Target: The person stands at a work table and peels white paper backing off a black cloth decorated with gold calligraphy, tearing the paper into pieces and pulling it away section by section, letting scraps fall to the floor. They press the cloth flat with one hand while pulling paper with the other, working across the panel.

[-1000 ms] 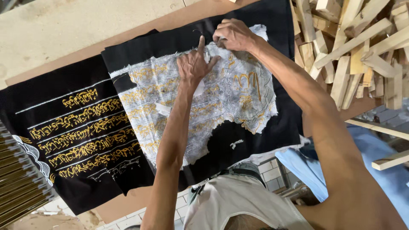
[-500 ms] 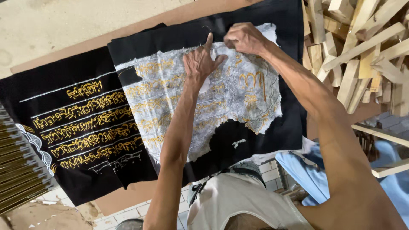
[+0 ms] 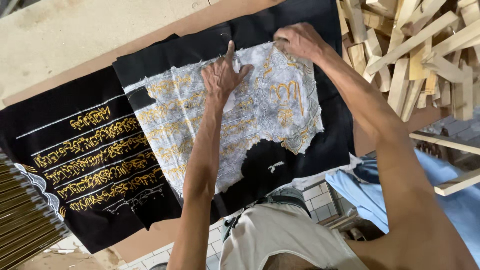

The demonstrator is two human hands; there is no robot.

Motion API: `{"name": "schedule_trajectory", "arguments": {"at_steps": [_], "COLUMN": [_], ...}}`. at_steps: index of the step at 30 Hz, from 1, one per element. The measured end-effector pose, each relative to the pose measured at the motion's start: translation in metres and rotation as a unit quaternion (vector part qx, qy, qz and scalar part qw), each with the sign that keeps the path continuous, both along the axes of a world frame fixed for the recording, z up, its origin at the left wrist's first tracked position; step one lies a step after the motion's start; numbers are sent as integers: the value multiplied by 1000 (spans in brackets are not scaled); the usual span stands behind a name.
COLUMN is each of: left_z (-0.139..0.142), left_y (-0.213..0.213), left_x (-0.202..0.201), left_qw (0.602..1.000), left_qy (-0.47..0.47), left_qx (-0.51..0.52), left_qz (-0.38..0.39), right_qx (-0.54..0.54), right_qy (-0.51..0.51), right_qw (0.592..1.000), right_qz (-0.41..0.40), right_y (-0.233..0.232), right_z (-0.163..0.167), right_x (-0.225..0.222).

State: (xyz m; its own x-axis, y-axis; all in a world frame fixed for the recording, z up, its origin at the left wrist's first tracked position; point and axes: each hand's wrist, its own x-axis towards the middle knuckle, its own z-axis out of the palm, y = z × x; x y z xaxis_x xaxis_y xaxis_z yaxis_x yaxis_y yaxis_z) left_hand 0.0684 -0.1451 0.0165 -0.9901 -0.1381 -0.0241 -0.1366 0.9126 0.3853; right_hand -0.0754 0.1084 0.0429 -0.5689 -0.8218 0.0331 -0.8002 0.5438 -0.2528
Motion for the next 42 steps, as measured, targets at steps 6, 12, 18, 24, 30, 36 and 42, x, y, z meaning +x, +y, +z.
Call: {"name": "schedule_trajectory", "arguments": {"at_steps": [6,12,18,24,30,36,42], "left_z": [-2,-9,-12,-11,-7,-3,-5], "left_y": [-1,14,31,27,29,29,28], "left_x": [2,-2,-6,-7,-8,-7,-4], "left_qw": [1000,997,997,996,993,996,996], "left_qy": [-21,57,35,58,102,71,71], "left_qx": [10,-45,33,35,-4,12,25], "left_qz": [5,-14,-56,-59,-52,-50,-48], "right_qx": [9,-109,-149,-195,-161,-216,-63], "right_qy": [54,19,-27,-71,84,24,95], "right_qw": [998,994,988,964,966,960,991], "right_qz": [9,-15,-35,-166,-185,-177,-76], "right_y": [41,18,-11,-3,60,65,25], "right_z": [-1,11,3,-20,-13,0,4], "right_x": [-7,5,16,18,23,31,8]}}
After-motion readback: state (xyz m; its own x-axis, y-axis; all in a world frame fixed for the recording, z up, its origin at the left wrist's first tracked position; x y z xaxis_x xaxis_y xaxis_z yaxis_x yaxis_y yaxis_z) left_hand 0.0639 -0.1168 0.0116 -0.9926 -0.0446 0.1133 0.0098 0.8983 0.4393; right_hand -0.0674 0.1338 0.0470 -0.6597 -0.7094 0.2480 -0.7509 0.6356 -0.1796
